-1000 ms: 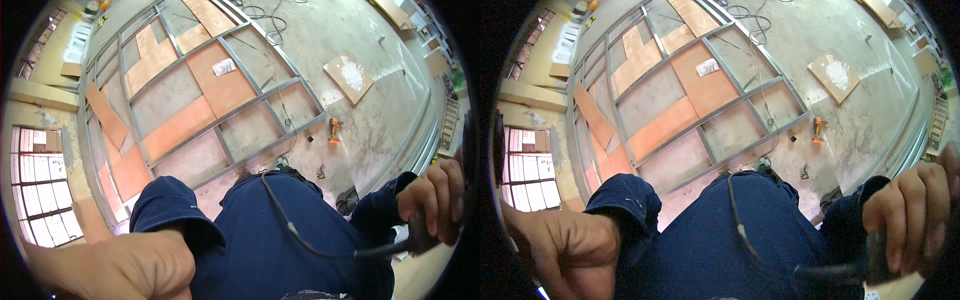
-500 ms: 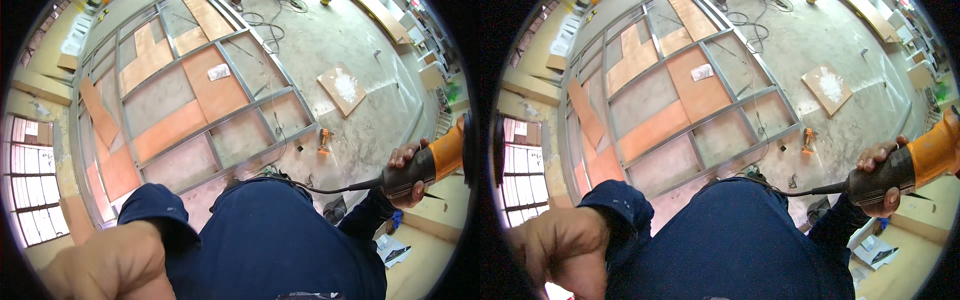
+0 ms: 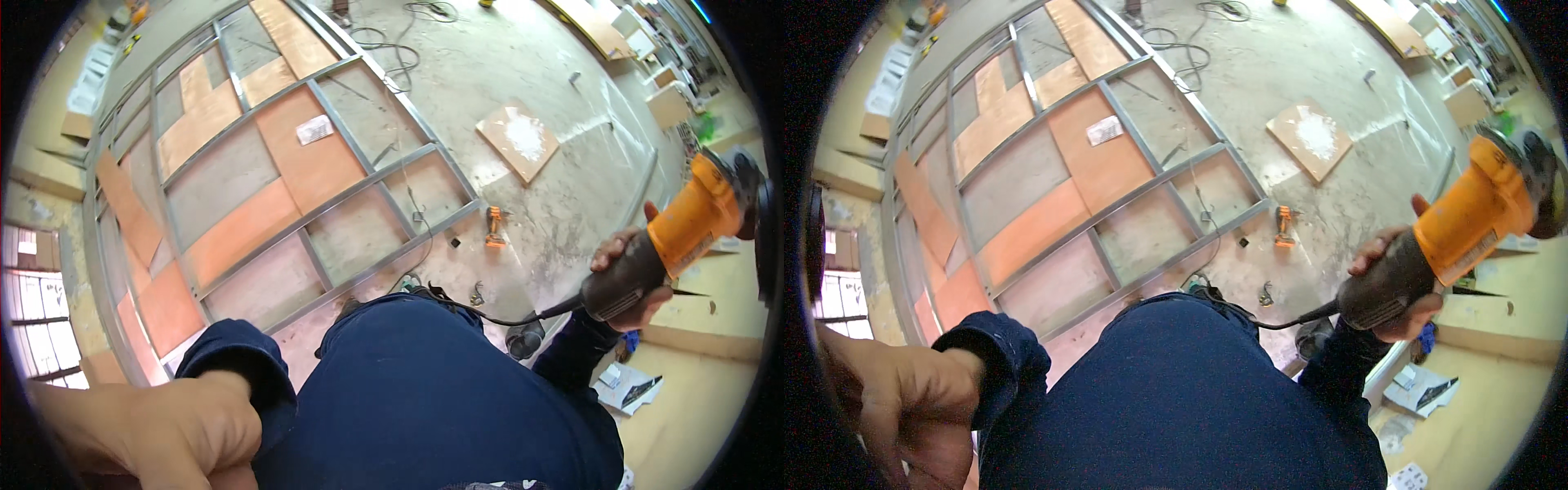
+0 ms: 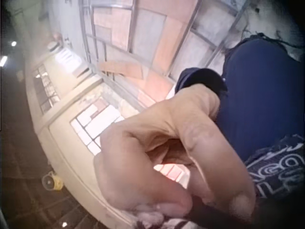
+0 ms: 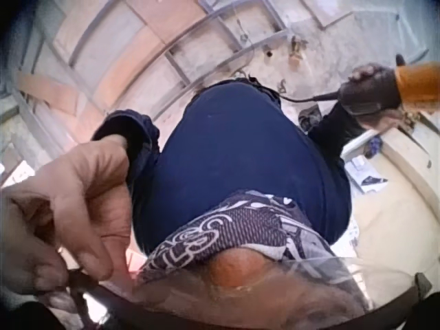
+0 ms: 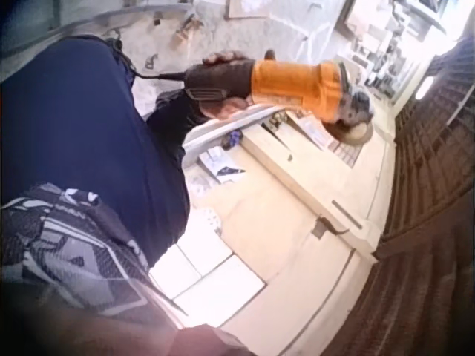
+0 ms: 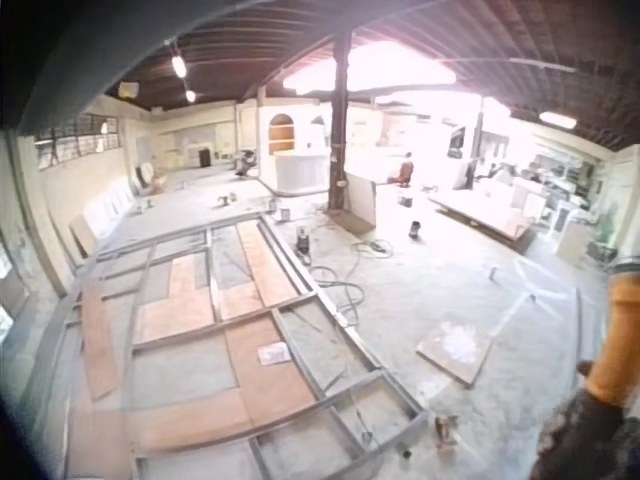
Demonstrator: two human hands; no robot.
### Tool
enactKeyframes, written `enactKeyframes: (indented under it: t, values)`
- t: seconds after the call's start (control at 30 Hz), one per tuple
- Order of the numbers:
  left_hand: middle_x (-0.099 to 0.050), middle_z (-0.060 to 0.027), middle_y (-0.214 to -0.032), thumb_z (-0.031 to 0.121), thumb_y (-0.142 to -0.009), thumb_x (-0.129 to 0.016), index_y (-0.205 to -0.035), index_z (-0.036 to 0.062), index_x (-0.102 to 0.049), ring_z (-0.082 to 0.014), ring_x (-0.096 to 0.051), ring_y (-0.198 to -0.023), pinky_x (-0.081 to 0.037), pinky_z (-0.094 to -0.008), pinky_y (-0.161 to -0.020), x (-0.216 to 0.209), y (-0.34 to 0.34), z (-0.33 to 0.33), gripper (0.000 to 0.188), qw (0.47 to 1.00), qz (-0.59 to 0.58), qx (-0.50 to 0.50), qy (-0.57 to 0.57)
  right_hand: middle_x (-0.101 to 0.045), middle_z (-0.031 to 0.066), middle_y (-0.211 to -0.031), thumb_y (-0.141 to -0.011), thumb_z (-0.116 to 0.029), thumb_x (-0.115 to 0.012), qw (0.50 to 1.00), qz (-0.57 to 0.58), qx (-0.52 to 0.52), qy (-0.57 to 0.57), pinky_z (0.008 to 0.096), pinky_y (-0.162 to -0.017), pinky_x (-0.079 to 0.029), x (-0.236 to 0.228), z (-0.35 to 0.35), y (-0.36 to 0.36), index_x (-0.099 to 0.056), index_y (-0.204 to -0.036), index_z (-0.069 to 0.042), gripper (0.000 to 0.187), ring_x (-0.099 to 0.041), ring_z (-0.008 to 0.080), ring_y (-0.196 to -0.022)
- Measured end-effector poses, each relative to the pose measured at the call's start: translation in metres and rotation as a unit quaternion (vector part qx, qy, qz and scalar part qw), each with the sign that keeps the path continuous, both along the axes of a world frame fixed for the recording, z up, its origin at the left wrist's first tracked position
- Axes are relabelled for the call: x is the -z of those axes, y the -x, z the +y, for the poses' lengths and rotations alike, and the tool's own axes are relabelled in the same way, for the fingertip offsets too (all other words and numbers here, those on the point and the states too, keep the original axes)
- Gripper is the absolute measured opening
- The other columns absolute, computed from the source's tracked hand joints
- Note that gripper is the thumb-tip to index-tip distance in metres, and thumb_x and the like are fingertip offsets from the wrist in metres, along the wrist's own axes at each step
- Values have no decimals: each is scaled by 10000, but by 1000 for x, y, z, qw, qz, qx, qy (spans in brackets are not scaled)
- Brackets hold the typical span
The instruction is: The person aligns a metal stud inside a frame by hand and then cuts the metal frame using an angle grinder.
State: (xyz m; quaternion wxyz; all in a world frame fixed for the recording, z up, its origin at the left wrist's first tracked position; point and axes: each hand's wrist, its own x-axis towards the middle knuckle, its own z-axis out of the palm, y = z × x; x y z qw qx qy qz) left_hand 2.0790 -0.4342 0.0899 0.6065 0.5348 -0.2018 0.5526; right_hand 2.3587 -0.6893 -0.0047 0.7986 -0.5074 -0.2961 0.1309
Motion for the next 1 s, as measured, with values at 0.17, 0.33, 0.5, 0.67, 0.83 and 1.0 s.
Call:
enactKeyframes:
  t: [0.17,0.33,0.5,0.67,0.83,1.0]
  values:
    - [-556,-135,-996,386,-826,-623,-1162,17,-448,-260,-581,-945,-497,-376,-792,6,-27,-8,529,999,10,24,20,-509,147,-869,-708,-639,-650,1000,-23,-15,10,329,-595,-493,2,-9,-8,-120,-1398,65,1119,-552,230,-668]
    - [-561,-146,-1011,400,-819,-632,-1177,7,-443,-271,-587,-947,-495,-383,-811,11,-47,-10,564,999,6,24,30,-519,157,-850,-714,-593,-666,1000,7,-12,-12,325,-583,-510,2,-8,-11,-133,-1383,85,1091,-562,226,-654]
    - [-566,-157,-1026,414,-811,-640,-1193,-2,-439,-281,-594,-950,-493,-390,-831,25,-89,-31,599,994,16,41,102,-568,146,-924,-685,-276,-761,994,107,-2,14,356,-654,-551,14,-28,-7,-300,-1345,-1,851,-621,254,-775]
    - [-518,-119,-1170,506,-771,-671,-1295,-1,-372,-222,-498,-1139,-350,-349,-1013,149,-182,-57,788,868,381,276,161,-582,91,-1053,-662,-123,-763,988,-38,11,152,329,-732,-503,44,18,-16,-405,-1260,-12,706,-584,191,-908]
    - [-581,-82,-1052,383,-821,-668,-1142,-5,-507,-183,-563,-1013,-437,-316,-897,182,-219,-104,529,829,399,305,246,-610,136,-975,-712,-118,-733,946,-152,-63,279,310,-746,-496,49,25,-10,-262,-1340,-50,788,-612,198,-884]
    - [-625,-67,-905,114,-829,-639,-1007,3,-567,-178,-616,-840,-487,-292,-754,203,-218,-107,222,783,431,251,371,-639,162,-871,-701,-279,-771,782,-411,-144,446,349,-601,-514,33,4,-40,-519,-1190,-102,577,-644,299,-704]
